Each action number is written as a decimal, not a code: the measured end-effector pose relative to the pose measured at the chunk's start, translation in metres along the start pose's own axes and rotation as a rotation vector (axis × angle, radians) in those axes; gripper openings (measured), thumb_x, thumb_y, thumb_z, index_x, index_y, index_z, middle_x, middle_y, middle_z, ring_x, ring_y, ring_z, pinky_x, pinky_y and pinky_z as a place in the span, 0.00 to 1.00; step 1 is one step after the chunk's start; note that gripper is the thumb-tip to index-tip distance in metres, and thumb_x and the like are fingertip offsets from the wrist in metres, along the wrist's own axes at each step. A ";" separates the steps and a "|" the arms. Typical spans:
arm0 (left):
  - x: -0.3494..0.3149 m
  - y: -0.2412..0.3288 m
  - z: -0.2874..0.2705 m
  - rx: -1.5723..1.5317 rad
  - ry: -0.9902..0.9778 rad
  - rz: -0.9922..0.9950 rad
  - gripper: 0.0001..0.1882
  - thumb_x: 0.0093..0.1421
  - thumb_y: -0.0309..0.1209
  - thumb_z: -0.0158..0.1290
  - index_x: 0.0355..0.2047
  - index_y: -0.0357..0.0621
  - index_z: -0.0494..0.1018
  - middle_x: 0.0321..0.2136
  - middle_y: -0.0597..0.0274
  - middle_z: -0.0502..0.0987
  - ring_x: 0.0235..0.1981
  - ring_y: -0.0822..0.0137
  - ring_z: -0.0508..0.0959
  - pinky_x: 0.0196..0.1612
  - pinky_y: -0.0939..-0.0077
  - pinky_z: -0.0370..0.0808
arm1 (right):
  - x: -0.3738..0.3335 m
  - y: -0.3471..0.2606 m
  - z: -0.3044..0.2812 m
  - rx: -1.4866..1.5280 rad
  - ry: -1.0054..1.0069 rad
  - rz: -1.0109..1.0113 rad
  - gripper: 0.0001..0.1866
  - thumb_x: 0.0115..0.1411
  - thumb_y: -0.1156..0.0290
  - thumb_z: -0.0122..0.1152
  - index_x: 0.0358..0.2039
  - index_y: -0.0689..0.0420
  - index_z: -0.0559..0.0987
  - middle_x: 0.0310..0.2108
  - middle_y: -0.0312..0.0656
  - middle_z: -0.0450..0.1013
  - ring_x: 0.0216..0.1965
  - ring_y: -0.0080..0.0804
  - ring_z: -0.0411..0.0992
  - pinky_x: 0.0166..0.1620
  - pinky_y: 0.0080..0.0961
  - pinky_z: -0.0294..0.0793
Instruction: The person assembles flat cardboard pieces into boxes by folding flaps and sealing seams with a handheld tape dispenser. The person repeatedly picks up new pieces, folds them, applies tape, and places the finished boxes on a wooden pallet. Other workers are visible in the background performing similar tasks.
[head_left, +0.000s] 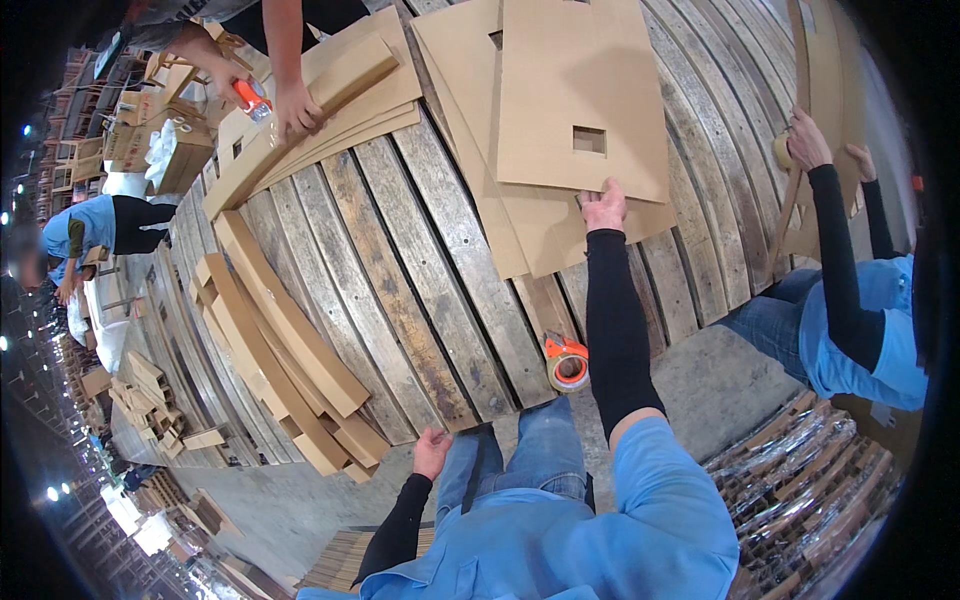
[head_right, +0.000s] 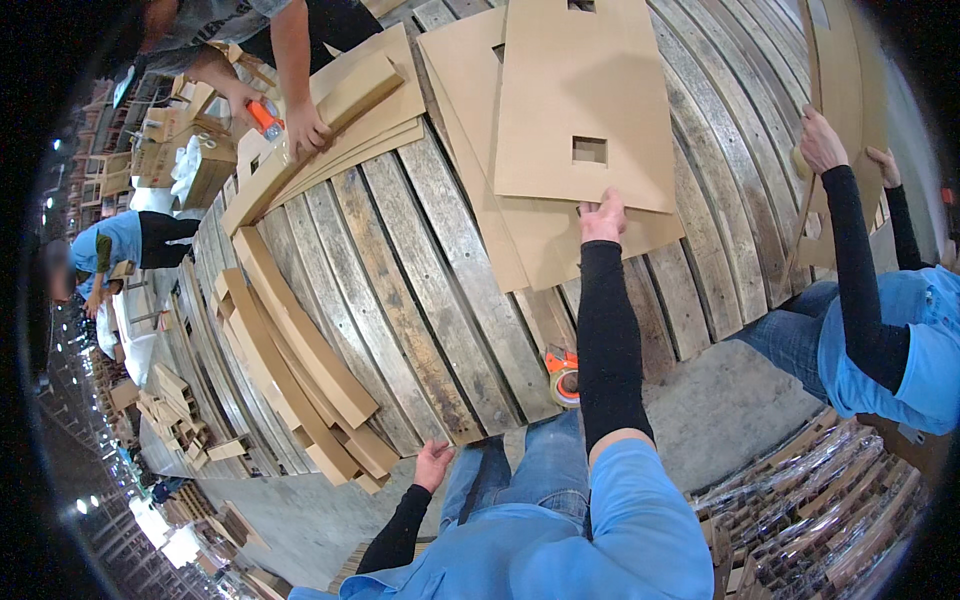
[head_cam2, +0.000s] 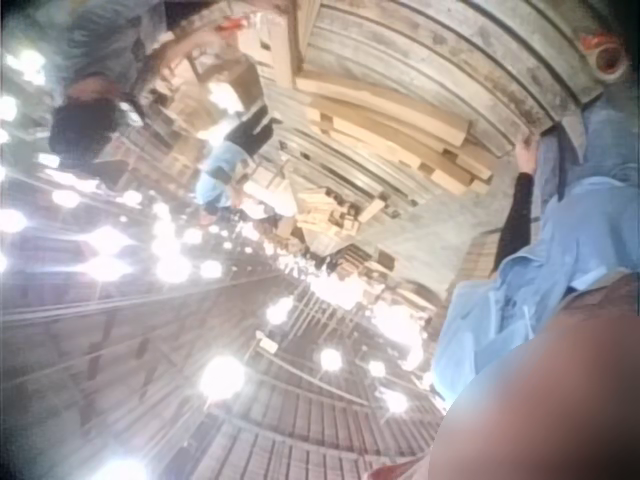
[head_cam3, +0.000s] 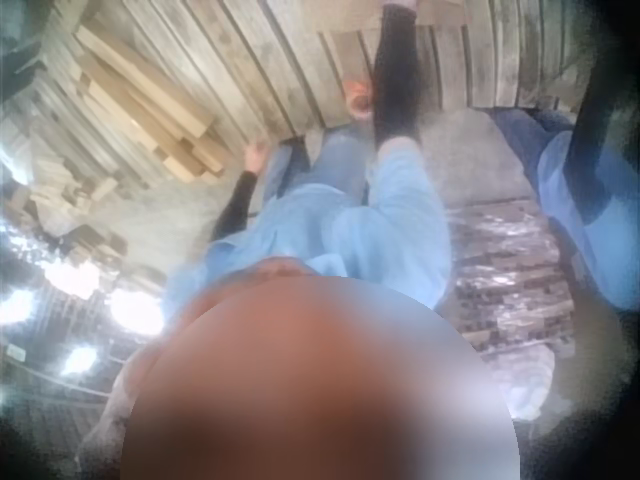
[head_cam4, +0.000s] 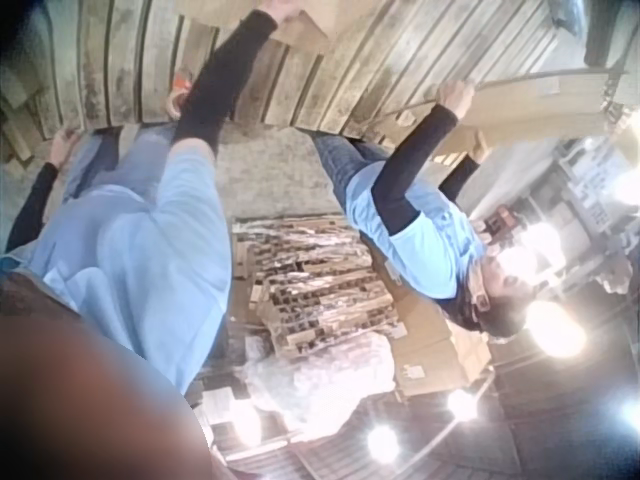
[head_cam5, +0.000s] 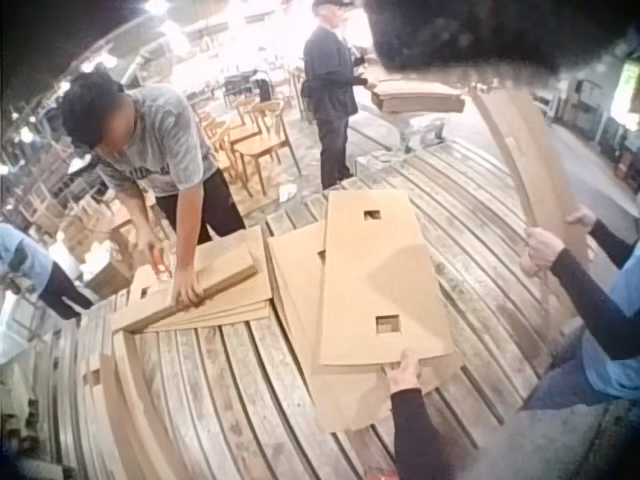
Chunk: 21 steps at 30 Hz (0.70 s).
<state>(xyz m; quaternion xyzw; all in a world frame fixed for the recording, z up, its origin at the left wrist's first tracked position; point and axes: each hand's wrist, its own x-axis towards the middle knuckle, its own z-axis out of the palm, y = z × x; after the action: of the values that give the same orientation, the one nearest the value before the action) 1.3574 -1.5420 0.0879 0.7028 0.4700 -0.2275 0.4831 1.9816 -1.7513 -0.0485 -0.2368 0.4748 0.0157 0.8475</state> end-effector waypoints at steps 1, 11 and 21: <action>0.000 -0.001 0.001 -0.005 0.006 -0.006 0.23 0.61 0.36 0.64 0.49 0.31 0.74 0.48 0.44 0.82 0.47 0.58 0.84 0.51 0.64 0.80 | 0.000 -0.008 0.003 -0.001 0.022 -0.015 0.31 0.66 0.63 0.63 0.67 0.54 0.65 0.67 0.40 0.65 0.64 0.43 0.66 0.62 0.54 0.67; 0.013 0.002 0.006 -0.069 0.010 -0.031 0.21 0.61 0.32 0.64 0.45 0.30 0.67 0.50 0.42 0.81 0.47 0.58 0.83 0.50 0.62 0.80 | -0.060 -0.091 -0.044 -0.383 -0.099 -0.262 0.19 0.66 0.71 0.65 0.56 0.55 0.74 0.55 0.41 0.75 0.53 0.40 0.75 0.46 0.52 0.79; 0.047 0.036 0.038 -0.039 -0.008 0.118 0.23 0.61 0.34 0.64 0.51 0.35 0.71 0.46 0.47 0.82 0.45 0.59 0.83 0.50 0.64 0.79 | -0.075 -0.156 -0.118 -0.583 -0.087 -0.338 0.18 0.66 0.59 0.67 0.50 0.55 0.75 0.39 0.41 0.78 0.32 0.35 0.78 0.33 0.30 0.79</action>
<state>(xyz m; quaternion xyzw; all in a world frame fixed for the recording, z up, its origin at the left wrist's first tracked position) 1.4155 -1.5583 0.0523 0.7187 0.4301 -0.1924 0.5113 1.8858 -1.9239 0.0209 -0.5437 0.3676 0.0202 0.7542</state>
